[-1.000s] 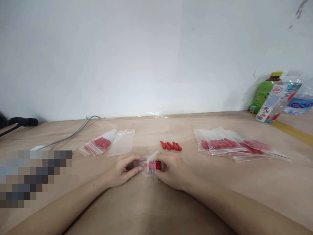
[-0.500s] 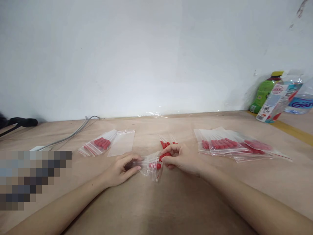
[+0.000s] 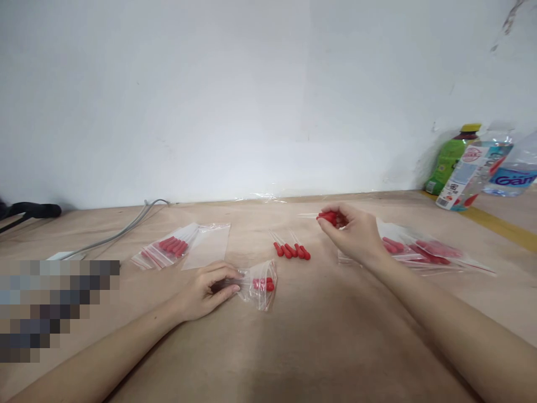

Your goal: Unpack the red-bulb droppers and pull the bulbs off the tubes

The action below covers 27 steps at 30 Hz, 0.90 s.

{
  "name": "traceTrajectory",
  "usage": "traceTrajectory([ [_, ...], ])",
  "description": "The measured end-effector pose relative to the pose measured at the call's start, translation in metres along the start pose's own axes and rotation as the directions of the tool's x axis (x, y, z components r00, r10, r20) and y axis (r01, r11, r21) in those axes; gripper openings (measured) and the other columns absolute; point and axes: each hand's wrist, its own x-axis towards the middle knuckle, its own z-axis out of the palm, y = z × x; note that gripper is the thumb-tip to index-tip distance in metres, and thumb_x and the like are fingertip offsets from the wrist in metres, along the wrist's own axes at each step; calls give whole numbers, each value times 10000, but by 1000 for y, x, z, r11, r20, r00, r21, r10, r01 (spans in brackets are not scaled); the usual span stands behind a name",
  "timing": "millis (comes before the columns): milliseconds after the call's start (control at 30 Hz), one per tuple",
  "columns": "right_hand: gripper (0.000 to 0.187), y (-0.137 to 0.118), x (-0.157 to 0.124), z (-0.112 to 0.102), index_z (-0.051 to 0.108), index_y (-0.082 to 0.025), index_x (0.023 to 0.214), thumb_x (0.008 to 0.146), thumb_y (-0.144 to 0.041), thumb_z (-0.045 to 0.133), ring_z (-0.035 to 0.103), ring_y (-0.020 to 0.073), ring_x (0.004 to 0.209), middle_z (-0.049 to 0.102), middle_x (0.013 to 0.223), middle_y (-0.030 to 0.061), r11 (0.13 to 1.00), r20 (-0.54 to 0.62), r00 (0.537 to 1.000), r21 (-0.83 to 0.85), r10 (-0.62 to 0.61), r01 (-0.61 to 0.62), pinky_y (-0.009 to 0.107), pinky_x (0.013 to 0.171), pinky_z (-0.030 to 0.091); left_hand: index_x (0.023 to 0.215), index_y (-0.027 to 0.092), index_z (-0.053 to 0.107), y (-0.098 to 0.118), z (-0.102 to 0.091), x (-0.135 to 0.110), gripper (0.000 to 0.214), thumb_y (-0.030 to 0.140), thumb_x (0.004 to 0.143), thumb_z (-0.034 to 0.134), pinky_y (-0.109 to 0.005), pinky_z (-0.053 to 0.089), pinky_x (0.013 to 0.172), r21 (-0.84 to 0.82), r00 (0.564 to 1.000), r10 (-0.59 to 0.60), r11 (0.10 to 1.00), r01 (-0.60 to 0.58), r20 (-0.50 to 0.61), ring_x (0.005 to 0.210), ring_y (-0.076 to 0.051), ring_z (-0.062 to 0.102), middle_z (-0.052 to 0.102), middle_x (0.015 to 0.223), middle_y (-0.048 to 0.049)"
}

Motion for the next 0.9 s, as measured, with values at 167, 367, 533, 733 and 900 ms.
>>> traceTrajectory([
  [167, 163, 26, -20, 22, 611, -200, 858, 741, -273, 523, 584, 153, 699, 636, 807, 32, 947, 96, 973, -225, -212, 228, 281, 639, 476, 954, 162, 588, 1, -1, -1, 174, 245, 831, 497, -268, 432, 692, -8, 1000, 3, 1000, -3, 3, 779, -149, 540, 600, 855, -63],
  [367, 234, 28, -35, 28, 614, -185, 859, 738, -373, 545, 564, 137, 609, 623, 799, 43, 956, 165, 982, -258, -97, 138, 270, 577, 469, 955, 171, 591, 1, -1, 0, 174, 252, 822, 515, -259, 435, 679, -19, 1000, -2, 1000, 3, 6, 771, -147, 546, 597, 854, -56],
  [533, 288, 23, -35, 29, 615, -175, 905, 758, -402, 517, 584, 146, 604, 643, 768, 44, 960, 194, 981, -275, 8, 47, 285, 599, 474, 962, 170, 582, 0, -1, 0, 175, 253, 827, 507, -264, 435, 695, -9, 1000, -3, 1000, 3, 11, 787, -147, 539, 593, 871, -59],
  [733, 273, 13, -34, 27, 628, -192, 849, 768, -414, 492, 614, 170, 664, 670, 770, 37, 969, 257, 956, -232, 140, -79, 295, 627, 473, 958, 164, 580, 1, -1, 0, 178, 257, 829, 499, -269, 438, 686, -3, 1000, 1, 1000, -1, 17, 782, -150, 535, 596, 868, -65],
  [900, 300, 2, -35, 31, 651, -199, 803, 774, -443, 480, 611, 168, 668, 677, 755, 28, 972, 291, 935, -175, 202, -155, 281, 610, 458, 963, 170, 584, 1, -1, 1, 179, 254, 831, 496, -270, 435, 693, -4, 1000, -8, 1000, 8, 14, 789, -152, 534, 590, 869, -61],
])
